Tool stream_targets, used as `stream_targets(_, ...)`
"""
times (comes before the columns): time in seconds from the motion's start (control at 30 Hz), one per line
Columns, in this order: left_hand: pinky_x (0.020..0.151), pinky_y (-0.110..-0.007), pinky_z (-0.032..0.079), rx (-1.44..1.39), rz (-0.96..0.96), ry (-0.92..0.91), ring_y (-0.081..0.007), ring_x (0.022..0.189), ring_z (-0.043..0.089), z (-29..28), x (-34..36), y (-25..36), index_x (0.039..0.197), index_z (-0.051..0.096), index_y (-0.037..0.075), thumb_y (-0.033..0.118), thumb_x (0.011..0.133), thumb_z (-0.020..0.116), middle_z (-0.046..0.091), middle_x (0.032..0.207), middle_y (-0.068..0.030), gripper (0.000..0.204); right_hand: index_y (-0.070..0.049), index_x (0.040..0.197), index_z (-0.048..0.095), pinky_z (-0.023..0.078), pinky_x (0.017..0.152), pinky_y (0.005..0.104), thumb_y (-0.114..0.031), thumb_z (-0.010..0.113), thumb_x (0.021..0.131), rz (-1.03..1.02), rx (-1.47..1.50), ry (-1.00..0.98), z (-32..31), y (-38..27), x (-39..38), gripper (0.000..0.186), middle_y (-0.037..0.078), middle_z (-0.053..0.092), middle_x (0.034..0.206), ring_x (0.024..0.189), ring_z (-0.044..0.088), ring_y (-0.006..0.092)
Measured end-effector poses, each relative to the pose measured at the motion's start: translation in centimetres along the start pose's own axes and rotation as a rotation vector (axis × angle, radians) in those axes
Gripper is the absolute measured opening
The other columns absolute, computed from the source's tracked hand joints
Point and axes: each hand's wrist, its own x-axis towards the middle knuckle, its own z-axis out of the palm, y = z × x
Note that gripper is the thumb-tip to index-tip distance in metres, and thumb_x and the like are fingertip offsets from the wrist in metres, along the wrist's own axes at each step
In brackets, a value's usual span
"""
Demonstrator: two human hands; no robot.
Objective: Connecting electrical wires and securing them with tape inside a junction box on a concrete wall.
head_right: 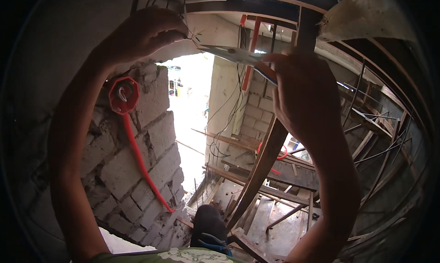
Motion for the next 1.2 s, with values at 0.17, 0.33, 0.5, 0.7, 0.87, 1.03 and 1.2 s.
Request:
stream_targets(0.17, 0.086, -0.04, 0.052, -0.006, 0.023, -0.018, -0.025, 0.095, 0.065, -0.1, 0.3, 0.0, 0.104, 0.07, 0.008, 0.018, 0.093, 0.068, 0.068, 0.096, -0.0074, 0.015, -0.012, 0.115, 0.065, 0.051, 0.084, 0.0398, -0.006, 0.077, 0.075, -0.001, 0.051, -0.138, 0.4, 0.0, 1.2, 0.042, 0.007, 0.063, 0.092, 0.09, 0.063, 0.023)
stream_targets(0.33, 0.086, -0.04, 0.052, 0.009, 0.038, 0.01, -0.0242, 0.095, 0.065, 0.1, 0.2, 0.3, 0.105, 0.07, 0.009, 0.018, 0.093, 0.068, 0.069, 0.096, -0.0067, 0.015, -0.008, 0.103, 0.063, 0.051, 0.082, 0.04, -0.006, 0.079, 0.073, -0.024, 0.026, -0.117, 1.3, -0.7, 1.1, 0.034, 0.009, 0.059, 0.092, 0.087, 0.062, 0.0247)
stream_targets(0.5, 0.087, -0.04, 0.052, 0.022, -0.008, 0.004, -0.0233, 0.096, 0.065, -0.1, -0.1, 0.5, 0.105, 0.071, 0.011, 0.02, 0.092, 0.069, 0.07, 0.098, -0.0062, 0.016, -0.007, 0.092, 0.057, 0.051, 0.08, 0.0398, -0.005, 0.081, 0.071, -0.048, 0.068, -0.051, 1.6, -1.0, 1.3, 0.031, 0.01, 0.055, 0.091, 0.084, 0.061, 0.0264)
stream_targets(0.7, 0.088, -0.04, 0.052, 0.018, 0.005, 0.004, -0.0238, 0.098, 0.065, 0.1, 0.1, 0.4, 0.105, 0.071, 0.011, 0.02, 0.092, 0.07, 0.07, 0.1, -0.0061, 0.016, -0.007, 0.096, 0.058, 0.05, 0.081, 0.0407, -0.007, 0.079, 0.073, -0.009, 0.068, -0.068, 2.6, -1.2, 0.1, 0.031, 0.011, 0.055, 0.094, 0.088, 0.059, 0.0262)
stream_targets(0.87, 0.089, -0.04, 0.053, 0.098, 0.051, 0.023, -0.0242, 0.099, 0.065, 0.1, -0.1, 0.1, 0.105, 0.07, 0.01, 0.02, 0.092, 0.069, 0.069, 0.102, -0.0062, 0.017, -0.005, 0.105, 0.06, 0.054, 0.086, 0.0436, -0.002, 0.073, 0.077, 0.103, 0.111, -0.199, 2.4, -2.0, 0.1, 0.03, 0.012, 0.056, 0.097, 0.097, 0.06, 0.03)
stream_targets(1.03, 0.086, -0.041, 0.051, -0.023, 0.007, 0.017, -0.0245, 0.097, 0.065, 0.2, 0.0, -0.1, 0.106, 0.07, 0.01, 0.02, 0.093, 0.067, 0.068, 0.099, -0.0062, 0.016, -0.005, 0.105, 0.06, 0.054, 0.084, 0.0418, -0.007, 0.069, 0.082, 0.151, 0.241, -0.22, 2.7, -2.5, -0.7, 0.024, 0.012, 0.055, 0.094, 0.093, 0.062, 0.0296)
stream_targets(1.2, 0.083, -0.041, 0.051, 0.055, 0.144, 0.148, -0.0258, 0.092, 0.064, 0.6, -0.2, -0.2, 0.104, 0.069, 0.01, 0.018, 0.093, 0.068, 0.067, 0.096, -0.0072, 0.014, 0.0, 0.114, 0.066, 0.053, 0.09, 0.0405, -0.009, 0.06, 0.09, 0.886, 1.55, -0.976, 2.8, -2.7, -0.1, 0.026, 0.017, 0.065, 0.099, 0.098, 0.066, 0.0282)
